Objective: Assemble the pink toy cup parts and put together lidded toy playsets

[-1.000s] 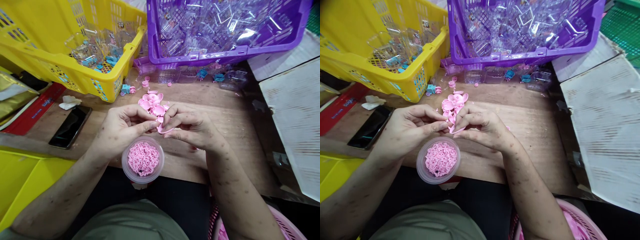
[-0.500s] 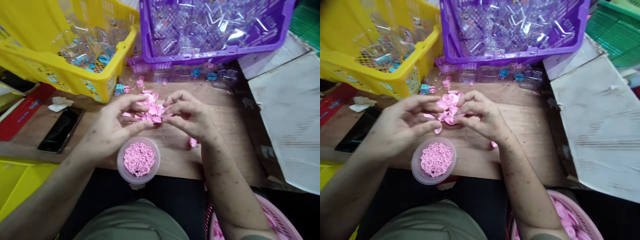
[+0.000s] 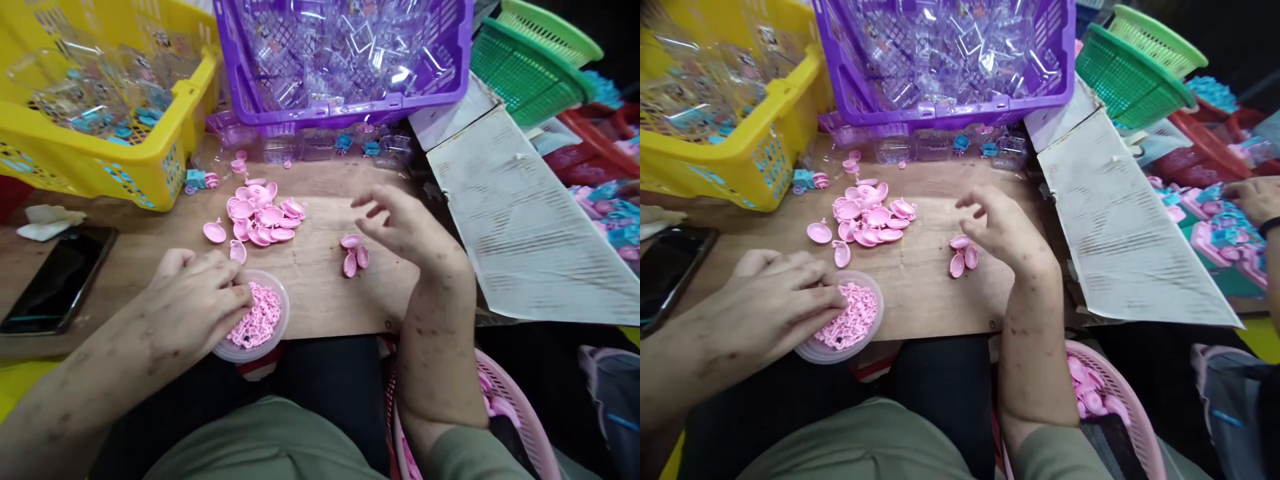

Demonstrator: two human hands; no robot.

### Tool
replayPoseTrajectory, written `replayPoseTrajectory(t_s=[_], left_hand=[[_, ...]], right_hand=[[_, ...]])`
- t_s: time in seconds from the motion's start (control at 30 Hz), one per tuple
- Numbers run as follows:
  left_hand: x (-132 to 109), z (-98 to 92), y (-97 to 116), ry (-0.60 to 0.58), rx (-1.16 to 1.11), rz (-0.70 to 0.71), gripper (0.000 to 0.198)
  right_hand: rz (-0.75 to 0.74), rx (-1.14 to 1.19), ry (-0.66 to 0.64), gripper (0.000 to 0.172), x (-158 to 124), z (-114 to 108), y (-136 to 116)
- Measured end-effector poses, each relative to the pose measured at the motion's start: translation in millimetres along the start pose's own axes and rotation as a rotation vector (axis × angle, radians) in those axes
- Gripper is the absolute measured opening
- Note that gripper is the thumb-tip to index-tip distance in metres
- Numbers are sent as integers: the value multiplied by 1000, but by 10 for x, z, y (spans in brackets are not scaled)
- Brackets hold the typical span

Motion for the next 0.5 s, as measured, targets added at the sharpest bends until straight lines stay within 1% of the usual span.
replayPoseTrajectory(t_s=[0.07,0.1,0.13,0.17,0.23,0.3,0.4,0.43,0.5], left_hand=[[-19,5,6,-38,-8,-6,20],[-27,8,7,-56,-15,-18,17],[-32,10,8,-74,-27,-34,15],[-32,9,11,-89,-46,-49,13],[-17,-16,23,-97,-90,-64,12],[1,-65,31,-93,-143,-79,12],[-7,-128,32,-103,-217,-110,8],[-19,-136,35,-106,-220,-113,7],[-44,-127,56,-110,-183,-90,13]], right_hand=[[91,-30,-194,16,-104,68,84],[124,-30,-267,13,-138,125,124],[135,-23,-302,11,-155,177,154],[123,-11,-293,11,-156,214,172],[67,25,-182,13,-134,228,183],[18,77,-73,21,-126,203,177],[-39,143,33,35,-119,136,115],[-76,153,57,35,-107,113,63],[-176,168,94,29,-57,74,-96]])
Point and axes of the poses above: each hand's wrist, its own x-axis towards the middle knuckle, its own z-axis out of the palm, y = z × x, the point moved 5 cm from there along x, towards the middle knuckle, and after that the axes turned 8 degrees about y, right-handed, at the moved point
